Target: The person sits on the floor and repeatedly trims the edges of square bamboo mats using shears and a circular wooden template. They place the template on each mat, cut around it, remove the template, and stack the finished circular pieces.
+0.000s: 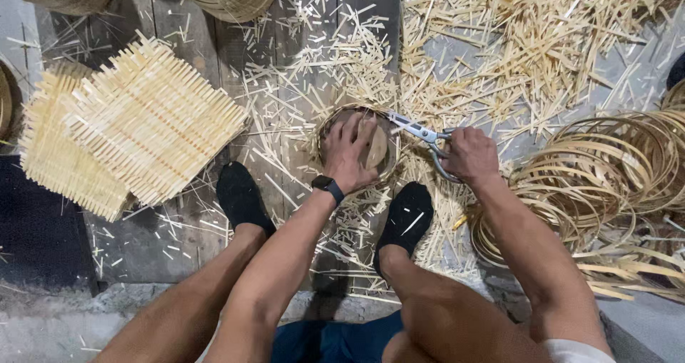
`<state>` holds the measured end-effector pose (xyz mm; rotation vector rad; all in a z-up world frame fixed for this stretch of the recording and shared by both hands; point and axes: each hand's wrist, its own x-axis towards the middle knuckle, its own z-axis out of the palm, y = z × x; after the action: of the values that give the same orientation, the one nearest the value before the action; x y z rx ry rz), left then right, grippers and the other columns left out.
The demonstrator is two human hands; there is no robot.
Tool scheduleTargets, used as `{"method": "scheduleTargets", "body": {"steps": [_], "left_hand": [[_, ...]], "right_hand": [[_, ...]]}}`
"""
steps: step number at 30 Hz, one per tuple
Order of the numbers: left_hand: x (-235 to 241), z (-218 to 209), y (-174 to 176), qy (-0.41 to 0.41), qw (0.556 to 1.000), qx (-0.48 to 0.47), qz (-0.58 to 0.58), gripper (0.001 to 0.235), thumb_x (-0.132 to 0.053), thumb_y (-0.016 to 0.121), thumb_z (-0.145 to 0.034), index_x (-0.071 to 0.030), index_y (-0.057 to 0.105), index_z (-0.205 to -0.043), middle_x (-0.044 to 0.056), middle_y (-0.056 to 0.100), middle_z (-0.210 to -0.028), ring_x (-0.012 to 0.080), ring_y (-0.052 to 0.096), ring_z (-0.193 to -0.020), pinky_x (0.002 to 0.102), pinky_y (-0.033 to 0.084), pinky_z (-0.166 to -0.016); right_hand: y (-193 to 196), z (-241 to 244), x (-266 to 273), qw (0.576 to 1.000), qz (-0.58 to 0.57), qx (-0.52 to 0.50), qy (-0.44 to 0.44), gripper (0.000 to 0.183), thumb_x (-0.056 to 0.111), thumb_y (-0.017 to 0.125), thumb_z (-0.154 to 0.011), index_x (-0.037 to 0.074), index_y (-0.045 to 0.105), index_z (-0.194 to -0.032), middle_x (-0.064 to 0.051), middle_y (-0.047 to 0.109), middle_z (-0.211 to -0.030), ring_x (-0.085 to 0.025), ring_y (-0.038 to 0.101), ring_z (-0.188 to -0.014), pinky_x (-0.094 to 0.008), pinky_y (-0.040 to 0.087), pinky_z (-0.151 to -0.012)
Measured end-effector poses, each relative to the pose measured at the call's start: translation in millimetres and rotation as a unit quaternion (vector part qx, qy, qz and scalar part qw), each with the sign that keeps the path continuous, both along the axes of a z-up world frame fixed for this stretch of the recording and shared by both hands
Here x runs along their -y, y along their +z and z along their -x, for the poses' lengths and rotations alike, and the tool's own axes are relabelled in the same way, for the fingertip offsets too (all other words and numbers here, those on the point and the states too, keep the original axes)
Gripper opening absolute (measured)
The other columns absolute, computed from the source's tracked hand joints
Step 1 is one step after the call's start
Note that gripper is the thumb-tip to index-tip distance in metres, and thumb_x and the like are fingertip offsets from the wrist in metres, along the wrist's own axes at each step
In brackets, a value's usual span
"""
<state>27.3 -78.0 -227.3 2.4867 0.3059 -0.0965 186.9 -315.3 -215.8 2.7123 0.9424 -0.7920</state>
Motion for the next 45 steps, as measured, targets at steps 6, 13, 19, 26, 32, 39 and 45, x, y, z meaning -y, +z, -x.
{"method": "scheduleTargets", "body": {"steps": [6, 13, 19, 26, 32, 39, 45], "left_hand": [[-17, -2, 8, -0.106, 0.994, 0.005, 0.013, 0.124, -0.035, 0.095, -0.048, -0.028, 0.034, -0.155, 0.013, 0.031, -0.159, 0.0457, 0.029, -0.143, 0.064, 0.03, -0.116], [25, 2, 2, 0.171, 0.983, 0.064, 0.019, 0.122, -0.039, 0.096, -0.059, -0.011, 0.03, -0.157, 0.028, 0.033, -0.153, 0.0493, 0.033, -0.14, 0.063, 0.031, -0.116], [14, 5, -5, 0.075, 0.997, -0.003, 0.028, 0.121, -0.031, 0.094, -0.053, -0.019, 0.034, -0.157, 0.021, 0.037, -0.154, 0.0491, 0.037, -0.137, 0.061, 0.033, -0.115], [-14, -1, 6, -0.067, 0.995, 0.022, 0.074, 0.122, -0.028, 0.091, -0.048, -0.026, 0.036, -0.156, 0.013, 0.039, -0.156, 0.0486, 0.039, -0.143, 0.063, 0.031, -0.123], [-4, 7, 6, -0.048, 0.998, 0.037, 0.011, 0.12, -0.043, 0.095, -0.052, -0.021, 0.032, -0.151, 0.029, 0.028, -0.152, 0.0539, 0.027, -0.138, 0.074, 0.017, -0.109], [24, 5, 1, 0.097, 0.994, -0.046, 0.0, 0.116, -0.032, 0.087, -0.057, -0.02, 0.03, -0.158, 0.022, 0.038, -0.15, 0.049, 0.033, -0.14, 0.067, 0.028, -0.115], [-5, 8, 15, -0.01, 0.995, -0.097, 0.019, 0.118, -0.03, 0.092, -0.047, -0.032, 0.037, -0.152, 0.011, 0.039, -0.153, 0.0449, 0.034, -0.14, 0.07, 0.031, -0.107]], "right_hand": [[-28, 4, -11, 0.989, -0.076, 0.123, 0.041, 0.044, 0.04, 0.066, -0.076, 0.0, 0.065, -0.096, -0.015, 0.061, -0.086, -0.026, 0.059, -0.081, -0.042, 0.052, -0.076], [-15, -5, -7, 1.0, 0.004, 0.009, 0.007, 0.044, 0.045, 0.058, -0.095, 0.003, 0.061, -0.108, -0.016, 0.058, -0.095, -0.026, 0.056, -0.088, -0.043, 0.051, -0.078], [-5, -6, -28, 1.0, 0.02, 0.014, 0.013, 0.039, 0.043, 0.059, -0.089, 0.009, 0.061, -0.109, -0.008, 0.053, -0.09, -0.021, 0.05, -0.082, -0.037, 0.047, -0.074], [-7, -7, -25, 0.988, -0.069, 0.119, 0.07, 0.061, 0.062, 0.06, -0.086, 0.004, 0.062, -0.102, -0.01, 0.051, -0.084, -0.022, 0.049, -0.078, -0.035, 0.045, -0.07], [-18, -13, -12, 0.999, 0.01, 0.004, 0.033, 0.035, 0.038, 0.057, -0.099, 0.006, 0.065, -0.111, -0.008, 0.053, -0.087, -0.02, 0.052, -0.079, -0.036, 0.047, -0.071], [-27, -6, -26, 0.967, -0.122, 0.198, 0.103, 0.048, 0.048, 0.058, -0.075, 0.003, 0.064, -0.09, -0.01, 0.055, -0.075, -0.021, 0.051, -0.069, -0.037, 0.049, -0.068], [-34, -9, -7, 0.999, -0.023, 0.023, 0.039, 0.03, 0.034, 0.052, -0.103, 0.007, 0.064, -0.103, -0.01, 0.054, -0.085, -0.02, 0.048, -0.077, -0.039, 0.045, -0.073]]}}
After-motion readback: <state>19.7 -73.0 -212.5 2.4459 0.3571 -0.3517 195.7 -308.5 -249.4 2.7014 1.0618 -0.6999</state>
